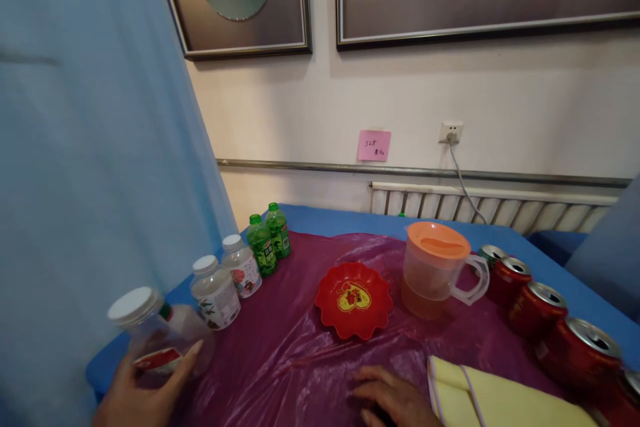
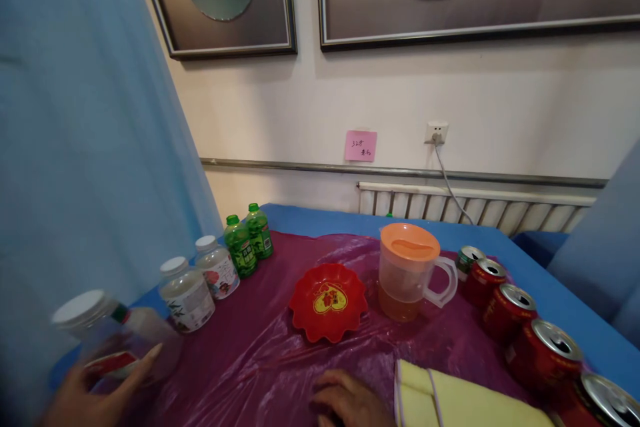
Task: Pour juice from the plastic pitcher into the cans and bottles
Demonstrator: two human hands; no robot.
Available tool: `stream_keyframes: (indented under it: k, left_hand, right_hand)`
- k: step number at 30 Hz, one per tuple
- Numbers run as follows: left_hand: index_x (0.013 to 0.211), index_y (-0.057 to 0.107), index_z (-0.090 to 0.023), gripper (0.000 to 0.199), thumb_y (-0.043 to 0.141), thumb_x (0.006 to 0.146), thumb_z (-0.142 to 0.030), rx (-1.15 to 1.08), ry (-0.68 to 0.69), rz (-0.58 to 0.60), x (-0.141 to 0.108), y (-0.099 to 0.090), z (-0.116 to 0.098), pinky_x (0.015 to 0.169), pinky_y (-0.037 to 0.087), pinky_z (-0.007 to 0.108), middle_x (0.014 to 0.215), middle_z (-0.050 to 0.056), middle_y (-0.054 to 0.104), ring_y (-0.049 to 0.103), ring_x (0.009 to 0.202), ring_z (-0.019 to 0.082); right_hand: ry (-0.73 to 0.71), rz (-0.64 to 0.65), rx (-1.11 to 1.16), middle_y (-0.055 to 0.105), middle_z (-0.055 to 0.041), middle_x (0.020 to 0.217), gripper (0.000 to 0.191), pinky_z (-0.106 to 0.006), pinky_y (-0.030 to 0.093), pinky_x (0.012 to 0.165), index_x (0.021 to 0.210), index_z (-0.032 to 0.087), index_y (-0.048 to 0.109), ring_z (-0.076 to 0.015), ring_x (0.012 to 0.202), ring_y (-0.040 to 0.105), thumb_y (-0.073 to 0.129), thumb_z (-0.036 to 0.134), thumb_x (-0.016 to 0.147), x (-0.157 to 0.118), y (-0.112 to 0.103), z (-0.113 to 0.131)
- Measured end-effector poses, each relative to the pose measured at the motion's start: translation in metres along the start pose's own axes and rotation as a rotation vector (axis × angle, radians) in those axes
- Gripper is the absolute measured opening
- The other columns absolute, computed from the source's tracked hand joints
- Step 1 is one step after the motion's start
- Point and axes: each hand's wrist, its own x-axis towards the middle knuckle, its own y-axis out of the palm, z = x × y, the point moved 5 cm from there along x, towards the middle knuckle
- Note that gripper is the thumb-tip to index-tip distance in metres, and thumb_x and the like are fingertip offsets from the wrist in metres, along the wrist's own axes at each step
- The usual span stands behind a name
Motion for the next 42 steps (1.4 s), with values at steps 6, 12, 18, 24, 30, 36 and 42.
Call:
stream_keyframes:
  k: [6, 12, 18, 24, 30, 36, 42]
  left_hand:
    - [0.074, 0.057, -0.023, 0.063, 0.066, 0.049, -0.080, 0.009, 0.173, 0.084, -0.026, 0.009, -0.072, 0.062, 0.055, 0.042, 0.077, 0.004, 0.068, 0.065, 0.067, 0.029]
    - [0.122, 0.054, -0.018, 0.064, 0.069, 0.072, -0.054, -0.293, 0.584, 0.340, -0.040, 0.079, -0.180, 0.080, 0.058, 0.038, 0.103, 0.008, 0.072, 0.071, 0.089, 0.027]
    - [0.135, 0.048, -0.019, 0.058, 0.064, 0.082, -0.034, -0.398, 0.945, 0.350, -0.052, 0.145, -0.223, 0.099, 0.052, 0.042, 0.130, 0.012, 0.064, 0.064, 0.117, 0.027]
    - [0.140, 0.048, -0.025, 0.063, 0.064, 0.079, -0.025, -0.262, 1.238, 0.171, -0.058, 0.181, -0.204, 0.104, 0.044, 0.049, 0.131, 0.011, 0.064, 0.059, 0.121, 0.030]
    - [0.141, 0.051, -0.028, 0.062, 0.058, 0.080, -0.016, -0.187, 1.410, 0.203, -0.066, 0.184, -0.200, 0.111, 0.034, 0.051, 0.135, 0.010, 0.063, 0.056, 0.125, 0.029]
    - [0.143, 0.049, -0.029, 0.063, 0.057, 0.082, -0.014, -0.160, 1.453, 0.228, -0.075, 0.183, -0.201, 0.113, 0.032, 0.051, 0.133, 0.009, 0.065, 0.057, 0.125, 0.028]
    - [0.143, 0.048, -0.029, 0.066, 0.060, 0.080, -0.015, -0.136, 1.479, 0.239, -0.076, 0.182, -0.202, 0.113, 0.028, 0.052, 0.134, 0.008, 0.066, 0.059, 0.124, 0.028]
  right_hand:
    - [-0.086, -0.174, 0.008, 0.073, -0.0073, 0.116, 0.034, -0.027, 0.058, 0.087, 0.111, 0.024, 0.067, -0.0187, 0.102, 0.072, 0.056, 0.008, 0.083, -0.001, -0.010, 0.013]
    - [-0.187, -0.282, -0.025, 0.071, -0.0079, 0.114, 0.029, -0.027, 0.056, 0.090, 0.113, 0.023, 0.065, -0.0168, 0.103, 0.070, 0.055, 0.010, 0.089, 0.012, -0.064, 0.043]
    - [-0.090, -0.580, -0.003, 0.068, -0.0058, 0.102, 0.025, -0.028, 0.055, 0.081, 0.117, 0.023, 0.063, -0.0165, 0.092, 0.066, 0.053, 0.017, 0.095, 0.042, -0.120, 0.033]
    - [-0.002, -0.899, 0.100, 0.064, -0.0060, 0.100, 0.034, -0.027, 0.057, 0.076, 0.127, 0.021, 0.057, -0.0169, 0.086, 0.065, 0.061, 0.028, 0.094, 0.046, -0.122, -0.015]
    - [0.032, -0.885, 0.010, 0.066, -0.0059, 0.099, 0.045, -0.027, 0.056, 0.073, 0.130, 0.020, 0.057, -0.0170, 0.081, 0.065, 0.068, 0.037, 0.090, 0.040, -0.124, -0.019]
    - [0.061, -0.835, -0.042, 0.070, -0.0044, 0.095, 0.025, -0.024, 0.054, 0.066, 0.117, 0.020, 0.063, -0.0144, 0.072, 0.064, 0.060, 0.034, 0.096, 0.037, -0.122, -0.016]
    - [0.026, -0.783, -0.114, 0.066, -0.0043, 0.096, 0.025, -0.026, 0.053, 0.070, 0.120, 0.022, 0.059, -0.0161, 0.079, 0.063, 0.059, 0.029, 0.096, 0.034, -0.124, -0.013]
